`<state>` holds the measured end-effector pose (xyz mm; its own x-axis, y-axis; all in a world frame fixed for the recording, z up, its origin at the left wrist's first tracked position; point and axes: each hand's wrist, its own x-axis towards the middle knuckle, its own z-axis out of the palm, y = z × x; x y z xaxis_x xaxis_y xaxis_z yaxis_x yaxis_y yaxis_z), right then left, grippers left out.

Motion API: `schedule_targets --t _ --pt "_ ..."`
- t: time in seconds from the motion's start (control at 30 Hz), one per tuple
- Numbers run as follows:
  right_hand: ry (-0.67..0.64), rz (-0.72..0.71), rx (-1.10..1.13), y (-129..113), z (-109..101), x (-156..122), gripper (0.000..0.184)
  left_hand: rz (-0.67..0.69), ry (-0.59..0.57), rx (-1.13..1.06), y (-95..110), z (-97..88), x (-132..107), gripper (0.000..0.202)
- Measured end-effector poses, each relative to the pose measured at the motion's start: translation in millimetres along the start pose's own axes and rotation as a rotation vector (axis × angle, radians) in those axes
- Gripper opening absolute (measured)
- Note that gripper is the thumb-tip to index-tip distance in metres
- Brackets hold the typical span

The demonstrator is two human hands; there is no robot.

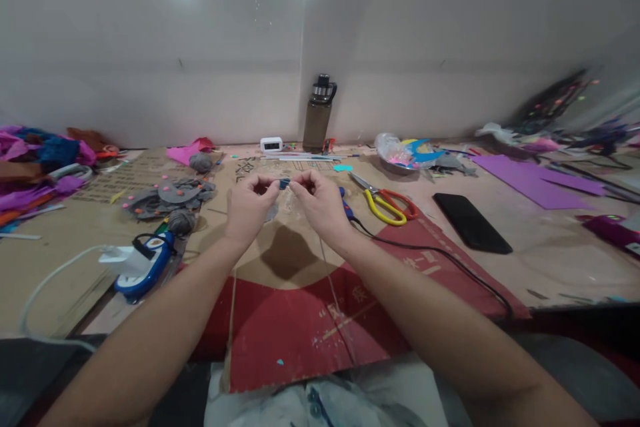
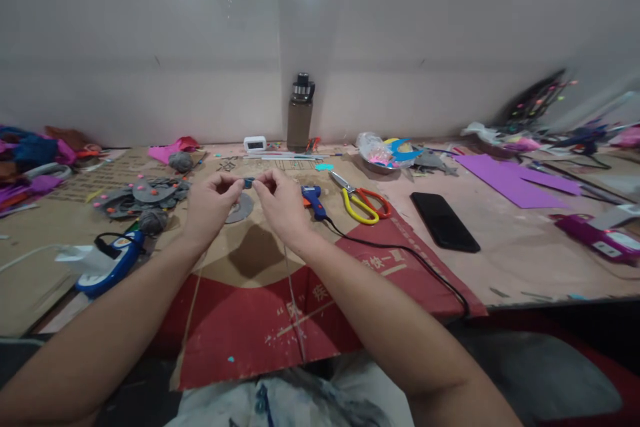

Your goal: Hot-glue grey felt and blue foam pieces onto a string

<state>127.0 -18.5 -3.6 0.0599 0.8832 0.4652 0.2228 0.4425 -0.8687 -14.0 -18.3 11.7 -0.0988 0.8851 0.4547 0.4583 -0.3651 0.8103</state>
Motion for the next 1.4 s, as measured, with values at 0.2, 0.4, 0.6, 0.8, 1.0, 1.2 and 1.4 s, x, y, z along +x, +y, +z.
schedule_targets --t 0.2,0.4,0.6,0.8,1.0,1.2,1.4 --pt "-0.005 -0.061 -0.115 -4.5 -4.0 -2.6 0.017 -0.102 -0.035 -0.15 2.2 3.1 -2.1 0.015" --pt "0.021 -0.093 -0.196 -6.5 -7.9 -3.6 0.015 -0.116 -0.073 -0.222 4.4 5.4 -4.4 0.013" --pt "0.036 -0.118 -0.25 -7.8 -10.0 -4.6 0.015 -0.151 -0.115 -0.375 -0.7 8.4 -4.3 0.014" --pt "0.028 -0.067 -0.172 -6.7 -10.4 -4.0 0.009 -0.193 -0.191 -0.488 -2.9 8.3 -3.7 0.012" --pt "-0.004 -0.079 -0.136 -7.0 -11.4 -4.0 0.015 -0.249 -0.24 -0.568 0.0 6.7 -4.5 0.011" --pt "-0.008 -0.055 -0.109 -7.9 -11.0 -4.1 0.014 -0.275 -0.268 -0.624 0.7 6.4 -4.1 0.013" --pt "-0.003 -0.008 -0.175 -7.1 -18.6 -2.3 0.014 -0.275 -0.376 -0.682 0.6 1.7 0.9 0.024"
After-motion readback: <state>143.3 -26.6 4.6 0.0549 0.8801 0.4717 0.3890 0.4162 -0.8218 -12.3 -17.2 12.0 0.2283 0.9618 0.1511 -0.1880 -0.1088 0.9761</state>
